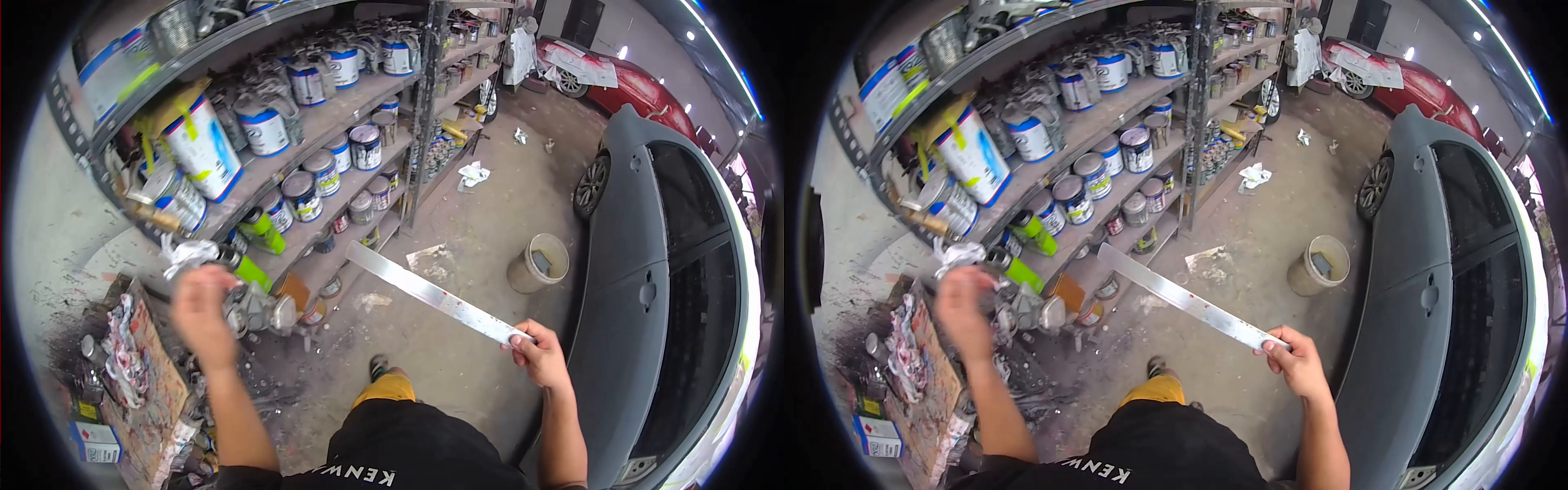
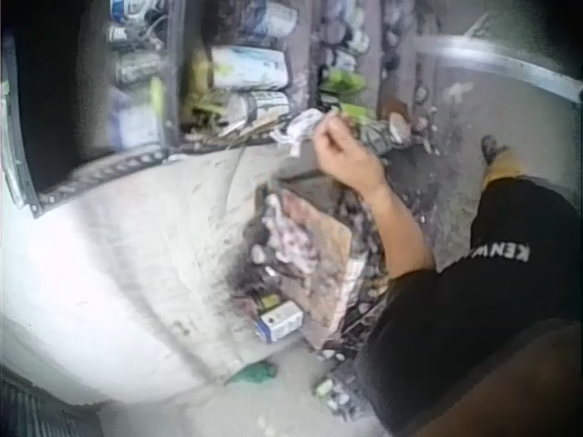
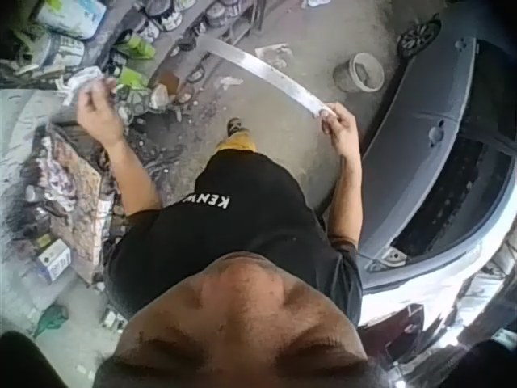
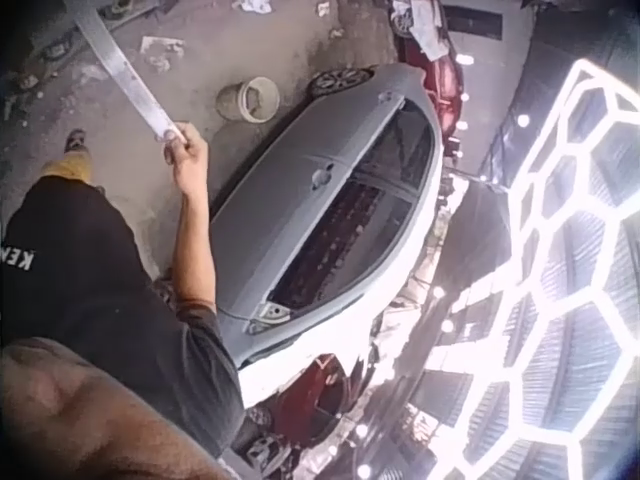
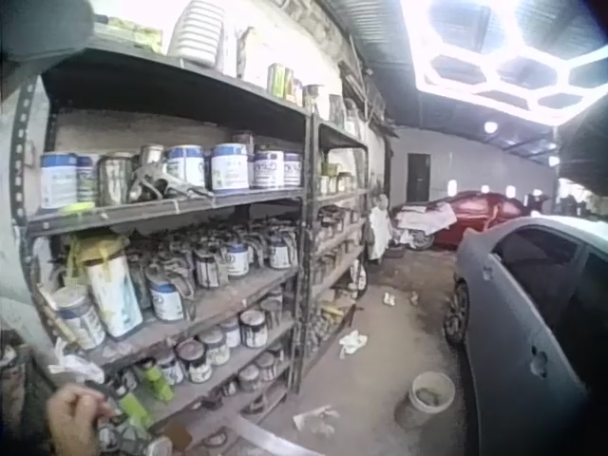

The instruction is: Mixing automotive paint at a workshop station and checking the color against a car panel.

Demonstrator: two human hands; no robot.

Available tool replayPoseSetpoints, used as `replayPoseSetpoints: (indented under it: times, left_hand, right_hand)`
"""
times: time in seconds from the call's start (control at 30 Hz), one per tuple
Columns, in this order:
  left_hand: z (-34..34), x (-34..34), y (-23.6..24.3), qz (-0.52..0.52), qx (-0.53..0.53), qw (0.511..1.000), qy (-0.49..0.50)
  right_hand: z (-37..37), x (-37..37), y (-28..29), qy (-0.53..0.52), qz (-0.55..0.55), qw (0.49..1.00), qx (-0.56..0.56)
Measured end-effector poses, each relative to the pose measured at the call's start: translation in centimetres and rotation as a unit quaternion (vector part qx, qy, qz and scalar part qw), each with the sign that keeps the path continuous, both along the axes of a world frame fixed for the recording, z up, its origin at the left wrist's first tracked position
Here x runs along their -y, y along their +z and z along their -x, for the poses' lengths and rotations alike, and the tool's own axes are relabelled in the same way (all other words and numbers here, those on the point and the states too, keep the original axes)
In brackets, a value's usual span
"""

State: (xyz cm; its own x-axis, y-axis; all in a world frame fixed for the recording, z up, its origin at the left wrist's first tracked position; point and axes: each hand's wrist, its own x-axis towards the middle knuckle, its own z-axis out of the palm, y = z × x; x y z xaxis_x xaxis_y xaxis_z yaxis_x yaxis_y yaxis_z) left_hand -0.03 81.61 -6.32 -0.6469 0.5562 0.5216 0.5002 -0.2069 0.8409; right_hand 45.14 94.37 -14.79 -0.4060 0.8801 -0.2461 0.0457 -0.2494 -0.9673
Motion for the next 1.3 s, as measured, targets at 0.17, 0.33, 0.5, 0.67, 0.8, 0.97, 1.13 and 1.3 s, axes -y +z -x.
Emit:
replayPoseSetpoints:
  times: [0.17,0.33,0.5,0.67,0.8,0.97,1.13,1.3]
  left_hand:
    - [-8.6,-14.5,-8.1,0.054,0.306,0.941,-0.135]
    - [-10.9,-27.6,-10.9,0.044,0.449,0.867,-0.213]
    - [-14.6,-37.5,-15.6,0.124,0.487,0.811,-0.298]
    - [-18.8,-41.0,-17.4,0.254,0.485,0.752,-0.367]
    - [-17.5,-45.1,-21.1,0.276,0.339,0.787,-0.435]
    - [-10.0,-35.5,-37.7,0.456,0.011,0.884,-0.107]
    - [-21.6,-12.8,-51.9,0.800,0.139,0.563,-0.153]
    - [-35.8,-7.4,-49.4,0.716,0.423,0.553,0.050]
  right_hand:
    - [0.4,-6.6,-2.8,-0.039,0.052,0.996,-0.063]
    - [0.9,-13.3,-4.4,-0.042,0.089,0.992,-0.080]
    - [2.0,-21.4,-5.8,-0.071,0.084,0.992,-0.067]
    - [2.4,-28.0,-6.4,-0.048,0.031,0.998,0.011]
    - [0.9,-34.0,-8.3,-0.079,0.056,0.994,-0.048]
    - [0.1,-43.3,-8.6,0.008,0.047,0.995,-0.089]
    - [-4.2,-50.6,-9.4,0.227,0.133,0.960,-0.091]
    - [-0.5,-50.6,-10.9,0.452,0.097,0.887,-0.004]
